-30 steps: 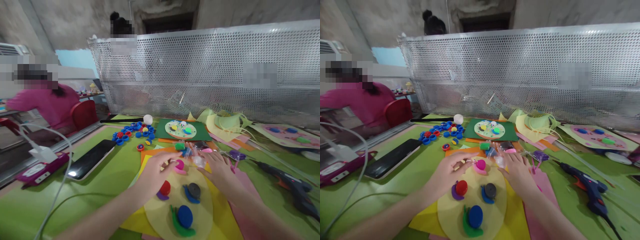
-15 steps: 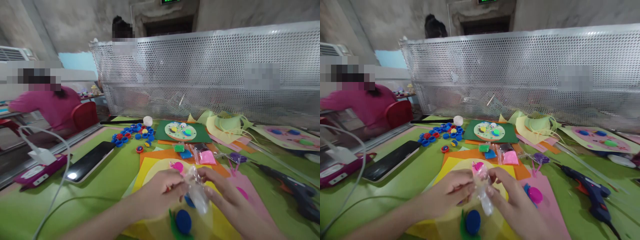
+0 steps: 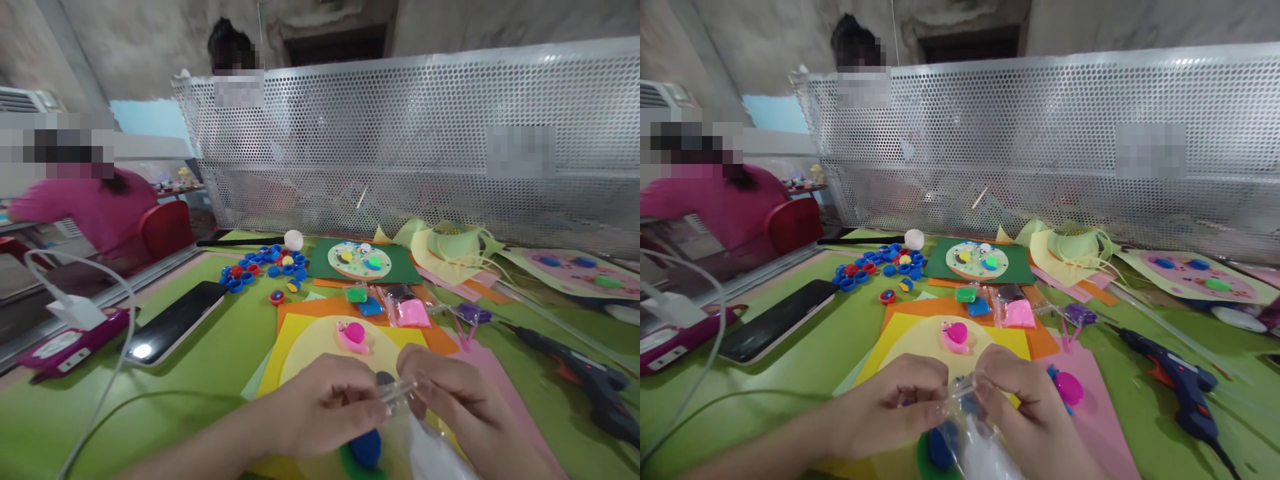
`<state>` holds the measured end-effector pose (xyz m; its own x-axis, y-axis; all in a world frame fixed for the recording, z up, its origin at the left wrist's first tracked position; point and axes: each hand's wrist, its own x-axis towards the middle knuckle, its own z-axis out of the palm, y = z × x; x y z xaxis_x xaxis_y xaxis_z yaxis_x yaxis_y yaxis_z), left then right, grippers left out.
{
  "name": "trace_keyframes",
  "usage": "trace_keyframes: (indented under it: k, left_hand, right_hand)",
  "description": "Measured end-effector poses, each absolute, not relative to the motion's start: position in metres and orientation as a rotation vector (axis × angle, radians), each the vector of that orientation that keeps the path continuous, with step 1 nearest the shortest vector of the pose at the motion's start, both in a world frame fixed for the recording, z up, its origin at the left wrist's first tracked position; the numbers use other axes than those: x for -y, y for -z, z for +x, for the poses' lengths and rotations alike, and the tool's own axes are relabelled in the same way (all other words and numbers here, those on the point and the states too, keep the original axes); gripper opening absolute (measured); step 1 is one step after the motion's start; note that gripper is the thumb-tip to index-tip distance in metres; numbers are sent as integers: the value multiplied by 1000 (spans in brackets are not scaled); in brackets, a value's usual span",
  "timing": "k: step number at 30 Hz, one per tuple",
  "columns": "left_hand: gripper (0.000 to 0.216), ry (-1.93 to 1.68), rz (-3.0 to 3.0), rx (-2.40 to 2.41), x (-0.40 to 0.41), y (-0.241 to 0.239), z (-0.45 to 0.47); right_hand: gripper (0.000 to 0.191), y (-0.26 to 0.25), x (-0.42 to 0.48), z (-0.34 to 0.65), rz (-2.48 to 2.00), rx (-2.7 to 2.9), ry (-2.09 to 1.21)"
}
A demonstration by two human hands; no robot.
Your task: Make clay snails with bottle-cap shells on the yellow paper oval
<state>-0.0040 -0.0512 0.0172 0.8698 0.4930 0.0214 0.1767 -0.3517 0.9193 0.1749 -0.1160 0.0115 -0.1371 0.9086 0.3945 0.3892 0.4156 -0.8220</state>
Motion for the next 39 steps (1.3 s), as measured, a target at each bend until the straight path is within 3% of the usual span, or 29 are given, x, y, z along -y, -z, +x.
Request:
trace_keyframes:
  k: [3,8,14,19,24,27,34,39]
  left_hand:
    - [29,-374,1893,-478,50,-17,-5]
    - [33,-444,1934,-433,49,-18,-5]
    - [29,-422,1916,-412,53,-15,-3]
    - [36,-327,1855,-319,54,-15,-4]
    - [42,-403,1865,-361,53,-18,-4]
    - [41,-337,1774,-428,50,-15,-4]
    - [28,-500,1689,-680,36,-18,-9]
    - [35,-496,1972,-792,32,-15,-12]
  right_hand:
    - [33,-4,118,179,-1161,1663,-717]
    - [4,2,119,180,-1156,1783,-632]
    - [20,-6,120,170,-1093,1884,-529]
    - [14,-1,126,168,-1117,1900,-603]
    - [35,-3,128,167,-1157,1837,-625]
    - [35,-3,123,168,-1186,1804,-532]
    - [37,1,100,201,-1578,1348,-370]
    - [39,27,74,234,-1762,1451,-231]
